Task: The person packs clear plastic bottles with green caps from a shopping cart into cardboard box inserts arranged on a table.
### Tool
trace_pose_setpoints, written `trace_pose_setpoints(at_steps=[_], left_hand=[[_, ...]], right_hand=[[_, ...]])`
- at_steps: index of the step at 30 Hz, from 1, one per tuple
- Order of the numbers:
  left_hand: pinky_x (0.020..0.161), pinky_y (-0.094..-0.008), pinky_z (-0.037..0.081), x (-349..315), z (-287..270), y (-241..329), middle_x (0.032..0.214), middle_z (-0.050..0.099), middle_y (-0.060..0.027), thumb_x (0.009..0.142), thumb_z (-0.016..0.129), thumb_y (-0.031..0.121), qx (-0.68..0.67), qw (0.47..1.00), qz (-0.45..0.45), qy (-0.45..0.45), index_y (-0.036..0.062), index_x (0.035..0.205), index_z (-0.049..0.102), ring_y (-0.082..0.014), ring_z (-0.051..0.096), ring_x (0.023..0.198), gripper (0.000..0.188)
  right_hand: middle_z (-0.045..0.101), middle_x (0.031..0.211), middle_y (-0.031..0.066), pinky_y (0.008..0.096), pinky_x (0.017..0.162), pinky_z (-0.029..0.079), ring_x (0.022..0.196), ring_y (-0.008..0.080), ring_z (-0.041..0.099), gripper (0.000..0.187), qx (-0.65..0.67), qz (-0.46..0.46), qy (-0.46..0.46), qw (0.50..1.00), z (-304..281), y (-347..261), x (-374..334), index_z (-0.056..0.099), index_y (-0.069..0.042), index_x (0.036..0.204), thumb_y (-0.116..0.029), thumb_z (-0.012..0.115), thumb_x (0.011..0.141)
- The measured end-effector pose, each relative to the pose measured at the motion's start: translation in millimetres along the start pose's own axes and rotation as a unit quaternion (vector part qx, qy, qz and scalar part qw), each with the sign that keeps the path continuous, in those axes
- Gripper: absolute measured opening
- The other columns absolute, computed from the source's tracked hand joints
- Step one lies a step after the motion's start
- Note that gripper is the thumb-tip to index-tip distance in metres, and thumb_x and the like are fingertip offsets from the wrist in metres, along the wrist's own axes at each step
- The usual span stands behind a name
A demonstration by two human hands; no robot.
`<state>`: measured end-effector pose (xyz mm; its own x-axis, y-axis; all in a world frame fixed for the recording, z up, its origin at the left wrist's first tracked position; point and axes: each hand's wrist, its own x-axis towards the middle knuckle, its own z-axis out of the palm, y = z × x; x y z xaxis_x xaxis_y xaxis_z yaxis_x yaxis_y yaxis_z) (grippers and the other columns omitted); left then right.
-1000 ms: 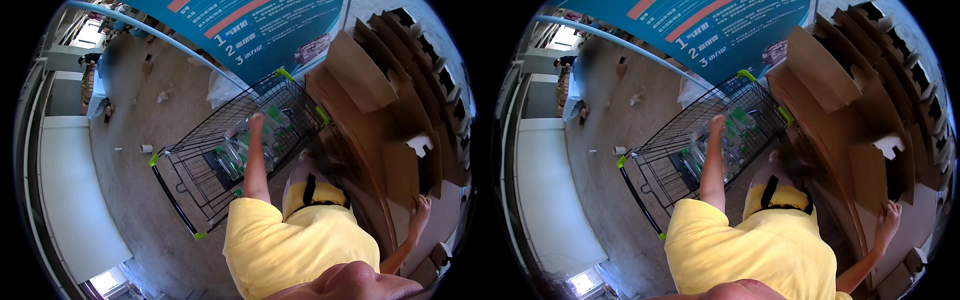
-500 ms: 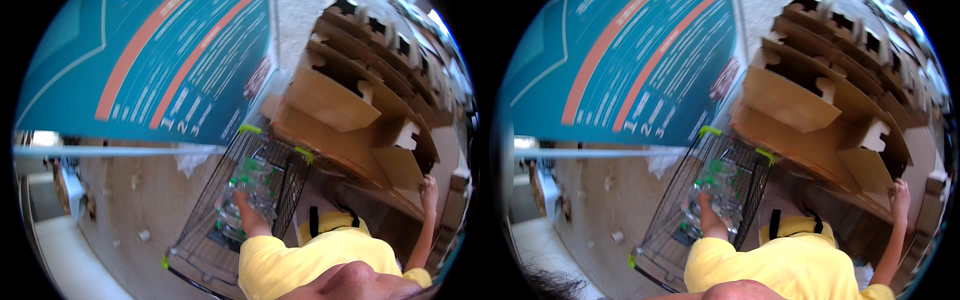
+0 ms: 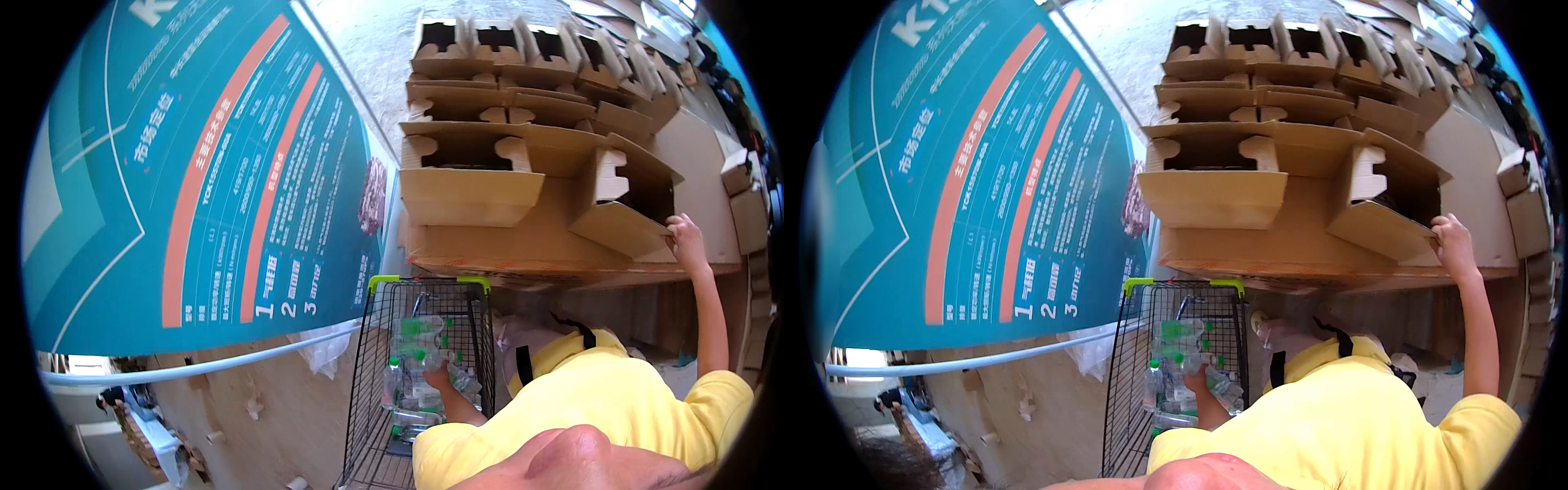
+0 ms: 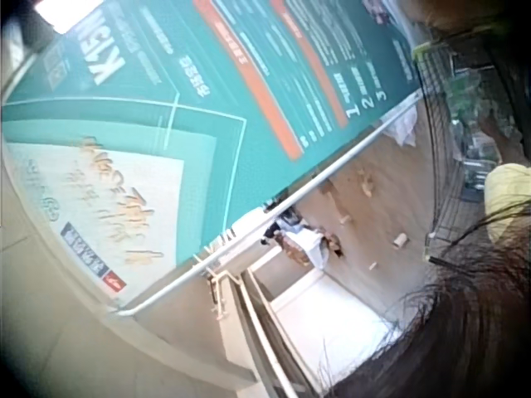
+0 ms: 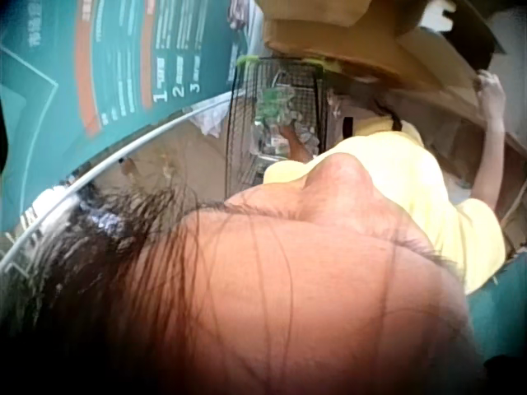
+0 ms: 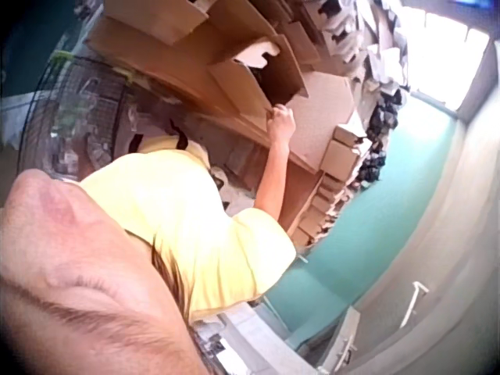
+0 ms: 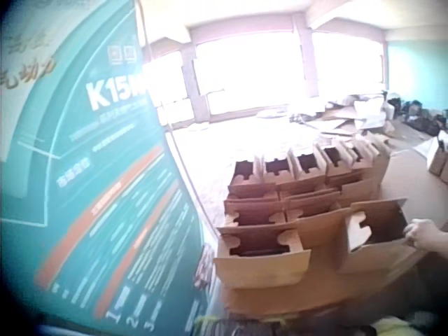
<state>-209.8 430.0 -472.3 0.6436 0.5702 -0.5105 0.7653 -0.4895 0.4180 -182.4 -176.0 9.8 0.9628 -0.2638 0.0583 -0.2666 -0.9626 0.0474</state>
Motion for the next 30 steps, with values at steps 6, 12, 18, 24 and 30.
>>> trace_pose_setpoints(at_steps=[6,12,18,24,30], left_hand=[[0.085,-0.0460,0.048,-11,-42,28,0.114,0.059,-0.0252,0.057,0.085,0.046,-0.064,0.983,0.073,0.157,-0.0061,0.116,0.053,-0.0389,0.058,0.104,0.086],[0.088,-0.0415,0.046,-104,-165,213,0.119,0.054,-0.0221,0.077,0.072,0.035,-0.452,0.853,0.206,0.160,-0.0024,0.118,0.051,-0.0305,0.055,0.104,0.060],[0.107,-0.0521,0.034,-228,-203,401,0.128,0.051,-0.0164,0.078,0.065,0.040,-0.711,0.582,0.384,-0.092,0.0067,0.133,0.041,-0.0354,0.045,0.124,0.068],[0.104,-0.0531,0.037,-378,-138,574,0.122,0.052,-0.0183,0.064,0.082,0.038,-0.513,0.496,0.566,-0.413,0.0063,0.128,0.040,-0.0362,0.050,0.117,0.083],[0.077,-0.0365,0.051,-446,-52,635,0.088,0.065,-0.0182,0.055,0.085,0.023,0.109,0.573,0.743,-0.329,0.0011,0.109,0.052,-0.0304,0.065,0.086,0.067]], right_hand=[[0.064,0.093,0.0079,0.0380,0.079,0.050,0.091,0.0285,0.057,0.006,0.006,-0.032,0.037,0.999,-7,-8,-1,0.065,-0.002,0.070,-0.006,0.068,0.066],[0.065,0.093,0.0065,0.0360,0.081,0.049,0.093,0.0267,0.056,0.002,0.057,-0.076,0.031,0.995,0,10,-3,0.065,-0.004,0.065,-0.003,0.065,0.063],[0.059,0.078,0.0057,0.0330,0.075,0.048,0.085,0.0222,0.055,0.004,0.043,-0.131,0.019,0.990,1,27,-6,0.066,-0.009,0.065,-0.006,0.063,0.064],[0.060,0.083,0.0075,0.0336,0.077,0.048,0.086,0.0229,0.055,0.006,0.066,-0.168,0.009,0.983,4,45,-4,0.066,-0.005,0.067,-0.007,0.061,0.065],[0.061,0.093,0.0058,0.0353,0.075,0.048,0.086,0.0243,0.053,0.006,0.193,-0.102,0.135,0.967,19,45,-13,0.063,-0.005,0.066,-0.011,0.064,0.066]])
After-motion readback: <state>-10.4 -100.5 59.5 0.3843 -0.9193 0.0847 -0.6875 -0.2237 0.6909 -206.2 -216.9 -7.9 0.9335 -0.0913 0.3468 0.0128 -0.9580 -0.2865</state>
